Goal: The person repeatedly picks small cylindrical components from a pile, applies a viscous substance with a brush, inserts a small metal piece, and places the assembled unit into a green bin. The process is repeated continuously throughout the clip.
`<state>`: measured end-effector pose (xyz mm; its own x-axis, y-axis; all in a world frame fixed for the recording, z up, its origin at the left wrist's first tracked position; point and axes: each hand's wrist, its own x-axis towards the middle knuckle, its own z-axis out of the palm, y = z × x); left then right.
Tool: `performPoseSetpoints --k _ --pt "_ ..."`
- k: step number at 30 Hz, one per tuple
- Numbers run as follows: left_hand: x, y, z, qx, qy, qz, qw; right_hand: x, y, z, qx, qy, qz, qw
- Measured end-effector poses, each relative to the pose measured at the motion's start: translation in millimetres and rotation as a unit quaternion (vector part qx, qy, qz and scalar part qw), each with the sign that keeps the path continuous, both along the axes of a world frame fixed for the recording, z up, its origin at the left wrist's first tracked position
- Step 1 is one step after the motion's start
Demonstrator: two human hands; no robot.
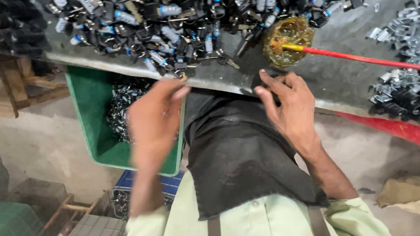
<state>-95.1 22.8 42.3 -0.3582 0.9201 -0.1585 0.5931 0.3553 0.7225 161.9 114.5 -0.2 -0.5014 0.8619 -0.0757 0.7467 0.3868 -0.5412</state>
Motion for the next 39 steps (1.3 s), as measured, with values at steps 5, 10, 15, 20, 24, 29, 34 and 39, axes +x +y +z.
performPoseSetpoints --k 5,10,15,20,24,29,34,39 --pt "45 81 -53 -0.116 0.217 0.004 0.969 -6 -6 -4 0.065 -0.07 0.086 0.992" --pt "57 81 -73 0.006 0.257 -0.014 0.966 -2 -6 -15 0.103 -0.027 0.139 0.985" --pt "61 81 -84 0.014 0.204 0.029 0.979 2 -6 -10 0.062 0.083 0.108 0.989" --pt "68 83 -82 -0.017 0.194 0.052 0.979 13 -12 -1 -0.079 0.185 -0.025 0.979" --pt "59 64 -53 0.142 0.208 0.014 0.968 24 -19 -4 -0.202 0.235 -0.131 0.942" --pt "34 57 -22 0.304 -0.088 0.062 0.947 29 -26 -18 -0.303 0.412 -0.144 0.847" --pt "56 41 -2 0.078 -0.37 -0.021 0.926 33 -30 -25 -0.304 0.463 -0.129 0.822" --pt "84 30 -14 0.062 -0.275 -0.142 0.949 38 -37 -26 -0.304 0.46 -0.143 0.822"
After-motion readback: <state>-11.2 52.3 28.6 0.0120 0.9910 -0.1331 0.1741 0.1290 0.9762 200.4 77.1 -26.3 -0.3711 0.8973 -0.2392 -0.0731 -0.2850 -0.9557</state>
